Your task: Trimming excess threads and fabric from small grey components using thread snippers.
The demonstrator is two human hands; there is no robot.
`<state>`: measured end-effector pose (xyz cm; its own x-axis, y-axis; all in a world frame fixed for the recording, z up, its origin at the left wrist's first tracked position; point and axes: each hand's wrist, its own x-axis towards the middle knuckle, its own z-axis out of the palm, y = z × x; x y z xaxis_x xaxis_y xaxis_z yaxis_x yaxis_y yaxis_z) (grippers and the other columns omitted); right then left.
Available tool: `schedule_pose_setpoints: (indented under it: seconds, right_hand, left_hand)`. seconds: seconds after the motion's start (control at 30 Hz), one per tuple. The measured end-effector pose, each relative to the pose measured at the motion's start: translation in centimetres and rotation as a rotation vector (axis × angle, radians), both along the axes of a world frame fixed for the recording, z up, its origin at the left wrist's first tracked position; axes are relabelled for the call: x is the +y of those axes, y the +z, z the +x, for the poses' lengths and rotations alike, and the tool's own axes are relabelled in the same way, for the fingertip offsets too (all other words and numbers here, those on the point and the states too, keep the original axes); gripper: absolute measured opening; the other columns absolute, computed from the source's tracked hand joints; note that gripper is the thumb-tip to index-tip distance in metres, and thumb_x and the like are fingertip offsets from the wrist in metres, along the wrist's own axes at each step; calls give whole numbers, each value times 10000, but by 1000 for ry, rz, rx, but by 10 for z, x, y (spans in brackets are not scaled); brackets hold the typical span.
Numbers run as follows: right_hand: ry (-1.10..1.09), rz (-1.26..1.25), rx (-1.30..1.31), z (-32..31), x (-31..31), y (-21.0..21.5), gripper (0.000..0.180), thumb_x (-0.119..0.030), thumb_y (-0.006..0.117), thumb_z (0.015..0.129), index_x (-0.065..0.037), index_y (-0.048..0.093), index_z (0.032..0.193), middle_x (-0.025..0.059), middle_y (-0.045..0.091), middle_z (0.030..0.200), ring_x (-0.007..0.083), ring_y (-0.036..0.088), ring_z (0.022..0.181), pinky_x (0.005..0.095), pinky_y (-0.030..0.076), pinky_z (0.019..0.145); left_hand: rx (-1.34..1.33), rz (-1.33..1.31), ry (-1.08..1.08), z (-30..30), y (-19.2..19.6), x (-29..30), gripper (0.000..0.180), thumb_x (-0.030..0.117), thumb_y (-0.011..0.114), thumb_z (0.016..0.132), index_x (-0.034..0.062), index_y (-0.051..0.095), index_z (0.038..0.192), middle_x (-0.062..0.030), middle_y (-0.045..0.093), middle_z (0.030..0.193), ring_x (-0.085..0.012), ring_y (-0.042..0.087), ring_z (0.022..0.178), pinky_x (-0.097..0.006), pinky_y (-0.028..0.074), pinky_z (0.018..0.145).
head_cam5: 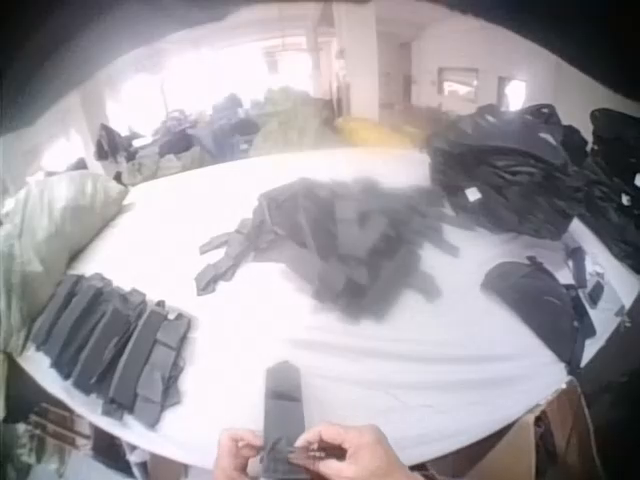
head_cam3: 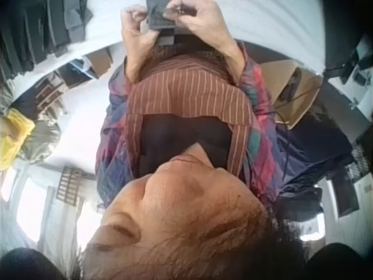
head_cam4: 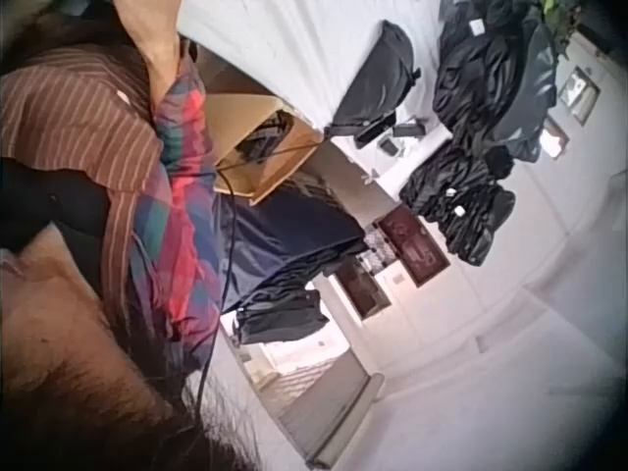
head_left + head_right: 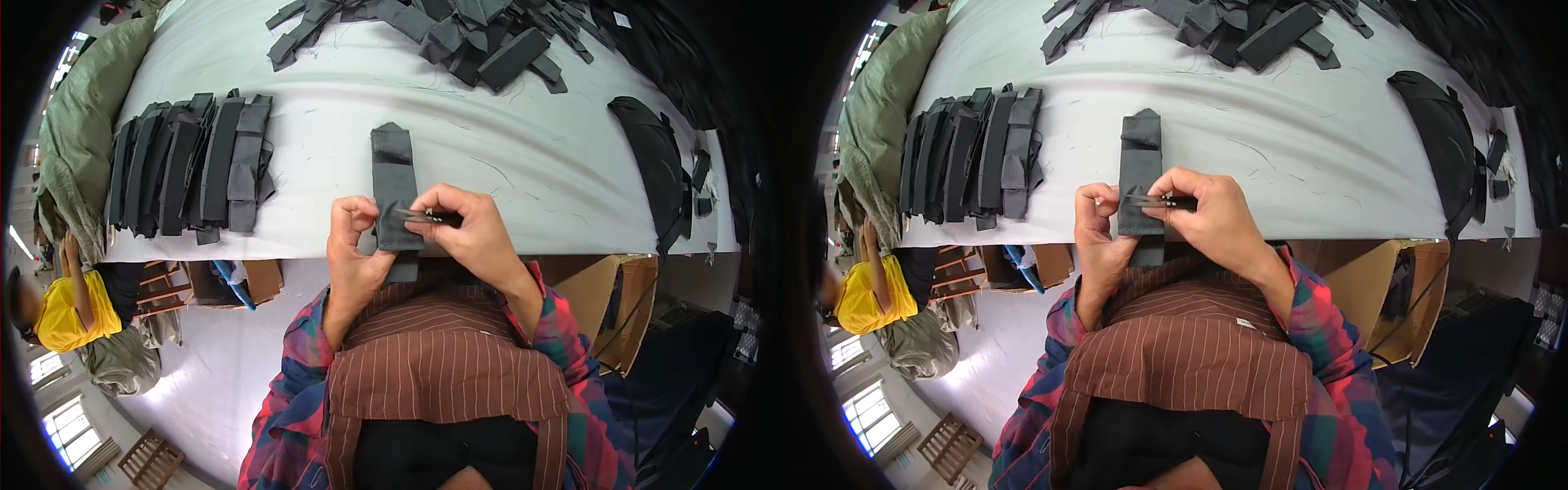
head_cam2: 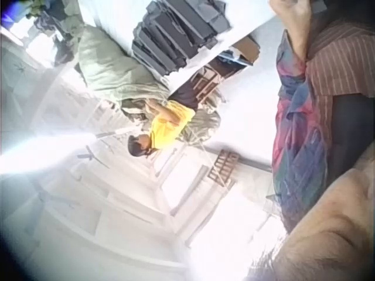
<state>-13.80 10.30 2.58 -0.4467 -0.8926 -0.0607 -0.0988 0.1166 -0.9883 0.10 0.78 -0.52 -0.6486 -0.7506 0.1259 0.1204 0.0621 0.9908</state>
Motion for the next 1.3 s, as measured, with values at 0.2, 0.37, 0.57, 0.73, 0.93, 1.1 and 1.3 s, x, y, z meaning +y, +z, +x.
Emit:
schedule_pose_setpoints:
  seconds: [0.2,0.37,0.57,0.73,0.93,1.1,1.3]
  right_hand:
    - [74,-243,320,12,12,8,181,40,647,669,-59,632,819,22,626,673,153,584,590,264,415,560]
    - [13,-346,678,12,12,2,247,-9,674,579,-129,628,789,-9,590,621,191,578,554,305,383,501]
    - [24,-299,787,11,13,1,293,-6,665,555,-134,632,816,-22,546,590,196,553,541,310,390,513]
    - [1,-230,609,5,19,10,270,-106,725,639,-132,661,901,2,572,655,198,563,595,328,405,570]
    - [-157,-162,631,-1,15,4,242,-180,748,715,-129,679,942,22,592,705,195,550,650,325,374,596]
    - [-129,-213,767,-4,13,2,145,-129,746,718,-122,691,853,15,586,655,186,533,597,314,350,562]
    - [-203,-160,468,-1,17,8,129,-124,742,721,-102,678,831,30,620,690,196,553,601,307,378,578]
  left_hand:
    - [-11,-31,14,-1,-9,-15,275,62,688,796,14,525,1011,-85,566,1087,-107,563,911,-256,453,820]
    - [-1,426,-204,12,-8,-12,226,89,584,871,7,537,1077,-85,596,1055,-109,559,933,-284,442,855]
    - [287,792,-277,4,24,-8,227,100,546,889,0,526,1092,-56,591,1036,-90,551,938,-259,437,865]
    - [99,588,-194,7,17,-8,218,-7,592,840,0,538,1051,-44,602,1005,-88,558,908,-242,454,839]
    - [75,628,-206,10,20,-7,200,-35,576,843,2,549,1038,-36,607,967,-74,565,852,-224,475,775]
    - [74,676,-247,14,18,-10,191,-33,576,844,6,556,1030,-28,612,946,-66,569,822,-218,480,745]
    - [67,682,-183,10,21,-5,187,-44,590,844,0,556,1023,-27,616,929,-57,573,783,-212,488,688]
